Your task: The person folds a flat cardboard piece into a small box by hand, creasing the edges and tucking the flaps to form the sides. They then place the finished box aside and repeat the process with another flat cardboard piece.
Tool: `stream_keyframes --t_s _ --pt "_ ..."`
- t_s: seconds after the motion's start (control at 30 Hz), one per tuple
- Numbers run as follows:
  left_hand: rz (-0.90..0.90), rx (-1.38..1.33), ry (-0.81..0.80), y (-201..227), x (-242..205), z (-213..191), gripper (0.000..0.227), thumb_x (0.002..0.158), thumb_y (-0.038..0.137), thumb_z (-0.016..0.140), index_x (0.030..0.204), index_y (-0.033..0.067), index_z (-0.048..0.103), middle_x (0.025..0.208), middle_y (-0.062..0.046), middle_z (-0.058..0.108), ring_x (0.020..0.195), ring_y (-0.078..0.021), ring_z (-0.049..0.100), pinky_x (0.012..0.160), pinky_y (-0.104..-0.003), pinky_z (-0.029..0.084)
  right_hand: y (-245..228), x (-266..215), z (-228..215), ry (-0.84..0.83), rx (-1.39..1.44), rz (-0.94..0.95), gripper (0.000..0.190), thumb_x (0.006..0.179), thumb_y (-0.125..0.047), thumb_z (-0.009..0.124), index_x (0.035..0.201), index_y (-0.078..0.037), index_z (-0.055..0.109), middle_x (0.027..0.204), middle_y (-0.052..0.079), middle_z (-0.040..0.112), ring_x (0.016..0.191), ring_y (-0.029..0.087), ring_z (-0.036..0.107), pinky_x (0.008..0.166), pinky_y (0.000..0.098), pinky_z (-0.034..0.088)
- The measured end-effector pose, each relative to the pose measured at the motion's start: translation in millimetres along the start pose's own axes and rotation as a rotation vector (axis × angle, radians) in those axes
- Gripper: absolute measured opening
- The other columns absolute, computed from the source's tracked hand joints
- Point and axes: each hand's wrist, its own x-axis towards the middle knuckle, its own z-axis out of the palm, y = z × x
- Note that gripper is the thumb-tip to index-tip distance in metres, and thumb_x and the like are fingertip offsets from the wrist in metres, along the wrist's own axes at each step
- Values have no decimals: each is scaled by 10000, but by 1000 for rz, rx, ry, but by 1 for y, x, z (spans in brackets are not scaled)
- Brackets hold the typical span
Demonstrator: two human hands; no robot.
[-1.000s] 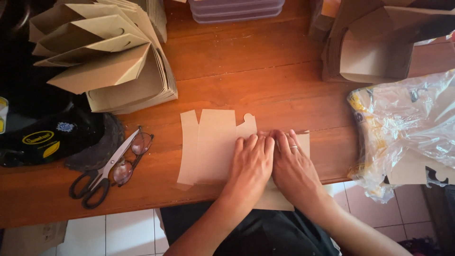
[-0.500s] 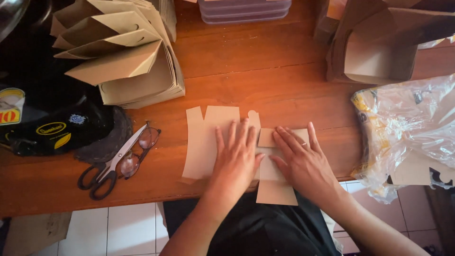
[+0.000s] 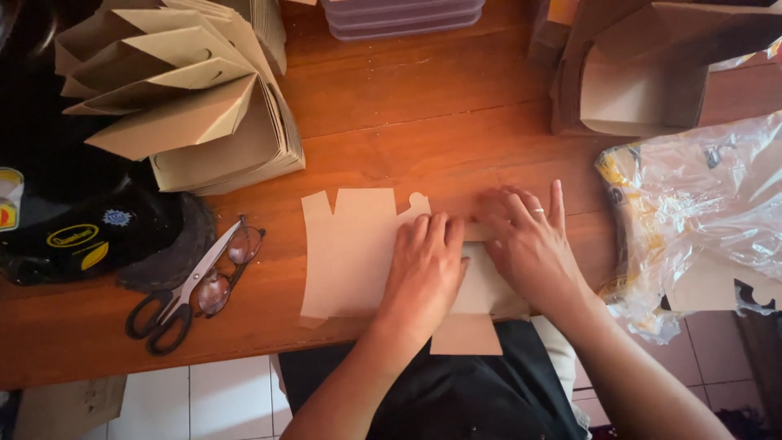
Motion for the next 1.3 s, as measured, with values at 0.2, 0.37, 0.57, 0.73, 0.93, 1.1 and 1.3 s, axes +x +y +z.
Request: stream_keyframes --t_s 0.2,0.37,0.57,0.73,0.93,1.1,1.3 --pt "46 -47 -1 5 4 -5 773 729 237 785 1378 -6 444 1236 -200 517 1170 -351 508 969 -480 411 27 9 13 115 -19 18 183 803 -247 689 986 -261 694 1002 -50 570 1081 185 543 1181 502 257" --pt "69 -54 1 4 2 -6 680 752 212 772 1321 -9 472 1238 -216 513 1200 -361 489 1005 -470 382 23 -2 11 39 -29 -56 324 813 -374 670 1090 -206 682 1023 -30 606 1115 163 548 1204 551 173" --pt "95 -17 10 1 2 5 611 756 256 774 1224 -62 542 1220 -227 544 1215 -364 485 1017 -477 383 7 -7 -9 -103 -45 -41 573 820 -548 595 1261 -184 616 1216 -4 522 1273 216 458 1165 575 221" --pt "82 -18 9 1 -1 13 616 766 285 742 1235 -55 532 1270 -234 546 1252 -360 462 1029 -519 379 0 -6 6 -28 -45 -81 470 912 -429 547 1319 -195 565 1261 4 521 1317 202 456 1173 582 194" --pt "52 -35 -2 5 -2 9 624 764 272 742 1241 -54 507 1262 -227 537 1263 -356 459 1043 -527 378 -10 -6 -6 -32 -38 -29 662 908 -419 570 1502 -167 419 1116 24 594 1368 202 438 1153 689 65" --pt "30 -56 1 4 -4 8 661 765 317 743 1247 -62 495 1257 -228 525 1260 -363 461 1058 -525 367 -12 -6 -6 -38 -60 60 694 925 -446 553 1531 -135 418 1124 28 658 1426 199 418 1136 726 -22" --pt "31 -70 -3 7 -2 8 652 767 303 739 1245 -66 494 1255 -234 525 1267 -372 459 1059 -532 362 -7 -5 0 9 -77 6 482 954 -422 549 1379 -195 554 1128 21 615 1323 202 503 1154 717 95"
